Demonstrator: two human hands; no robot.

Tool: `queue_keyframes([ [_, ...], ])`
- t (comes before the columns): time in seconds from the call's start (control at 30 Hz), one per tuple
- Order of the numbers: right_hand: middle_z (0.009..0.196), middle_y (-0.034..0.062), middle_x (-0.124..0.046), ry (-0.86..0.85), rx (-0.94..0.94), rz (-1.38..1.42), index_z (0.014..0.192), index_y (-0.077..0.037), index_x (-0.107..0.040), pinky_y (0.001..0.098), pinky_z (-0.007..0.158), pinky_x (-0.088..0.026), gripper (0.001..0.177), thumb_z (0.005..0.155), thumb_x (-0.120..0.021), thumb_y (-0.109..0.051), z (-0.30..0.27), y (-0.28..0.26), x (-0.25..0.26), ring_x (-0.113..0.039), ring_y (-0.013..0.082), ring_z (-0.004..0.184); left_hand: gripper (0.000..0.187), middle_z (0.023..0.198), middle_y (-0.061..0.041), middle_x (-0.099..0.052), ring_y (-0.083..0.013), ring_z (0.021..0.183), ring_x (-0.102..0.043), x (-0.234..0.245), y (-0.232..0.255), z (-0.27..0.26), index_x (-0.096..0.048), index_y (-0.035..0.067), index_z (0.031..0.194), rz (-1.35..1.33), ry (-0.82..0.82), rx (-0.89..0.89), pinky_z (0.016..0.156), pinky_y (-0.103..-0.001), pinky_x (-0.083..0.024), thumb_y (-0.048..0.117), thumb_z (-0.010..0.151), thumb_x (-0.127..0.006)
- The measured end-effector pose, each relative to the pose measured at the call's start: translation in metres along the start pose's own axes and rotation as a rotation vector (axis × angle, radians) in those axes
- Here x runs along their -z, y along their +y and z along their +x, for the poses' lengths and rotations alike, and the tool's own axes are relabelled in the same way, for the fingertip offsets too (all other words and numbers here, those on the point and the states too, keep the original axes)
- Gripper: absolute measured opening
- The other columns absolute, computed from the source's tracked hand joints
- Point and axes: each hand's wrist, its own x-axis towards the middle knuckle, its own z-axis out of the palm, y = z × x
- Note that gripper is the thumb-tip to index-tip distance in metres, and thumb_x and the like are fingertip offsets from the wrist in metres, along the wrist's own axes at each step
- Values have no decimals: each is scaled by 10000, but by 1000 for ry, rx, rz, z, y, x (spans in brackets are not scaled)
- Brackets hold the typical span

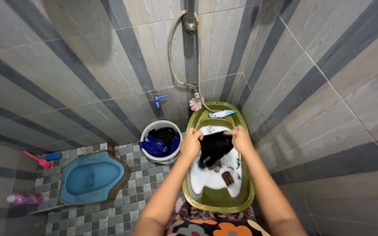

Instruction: The person hand washes several pieces of clothing in a green basin filled with soapy water. They scrub and rinse each item by hand, then place the washed clothes into a white bucket beside the basin. The person also uses a handheld shower head to add water to the basin during the process.

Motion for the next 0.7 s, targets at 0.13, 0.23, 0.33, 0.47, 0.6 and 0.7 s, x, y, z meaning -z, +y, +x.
queue_keyframes([
  [0.13,1026,163,-611,157,-120,-53,1024,-154,-806,418,891,-523,359,807,-613,58,25,-55,47,-632,358,971,313,1108,-91,-625,-343,1041,-642,32,43,9,-733,205,1000,50,155,-328,880,-464,-521,6,782,-629],
  [0.23,1061,186,-581,151,-103,-51,1172,-154,-735,438,873,-527,505,719,-675,60,33,-63,55,-618,387,982,511,1232,-133,-603,-379,1058,-625,21,51,20,-740,236,1174,47,209,-390,890,-473,-522,-31,759,-606],
  [0.33,1091,242,-532,54,-81,-55,1336,-174,-616,463,845,-522,800,590,-715,98,3,-35,12,-597,439,966,645,1333,-176,-542,-420,1080,-599,-22,23,15,-657,252,1333,127,-14,-244,885,-493,-517,-35,761,-585],
  [0.47,1116,244,-578,-302,-403,-94,1455,-289,-564,472,899,-535,861,710,-600,141,-74,18,-85,-637,431,992,553,1372,-141,-551,-385,1181,-590,-98,-54,-18,-608,284,1395,179,-304,62,945,-502,-515,55,896,-540],
  [0.6,1112,253,-586,-473,-497,-102,1393,-344,-608,464,914,-544,781,732,-609,71,-98,55,-118,-640,438,1032,535,1360,-122,-571,-361,1249,-565,-121,-100,-30,-625,292,1403,119,-393,265,1030,-483,-474,92,917,-524],
  [0.7,1165,239,-627,-423,-570,-96,1363,-330,-639,466,949,-531,723,758,-584,61,-78,79,-140,-645,427,1065,659,1466,-121,-475,-373,1292,-526,-144,-116,-6,-494,282,1497,191,-490,266,1045,-479,-472,74,874,-547],
])
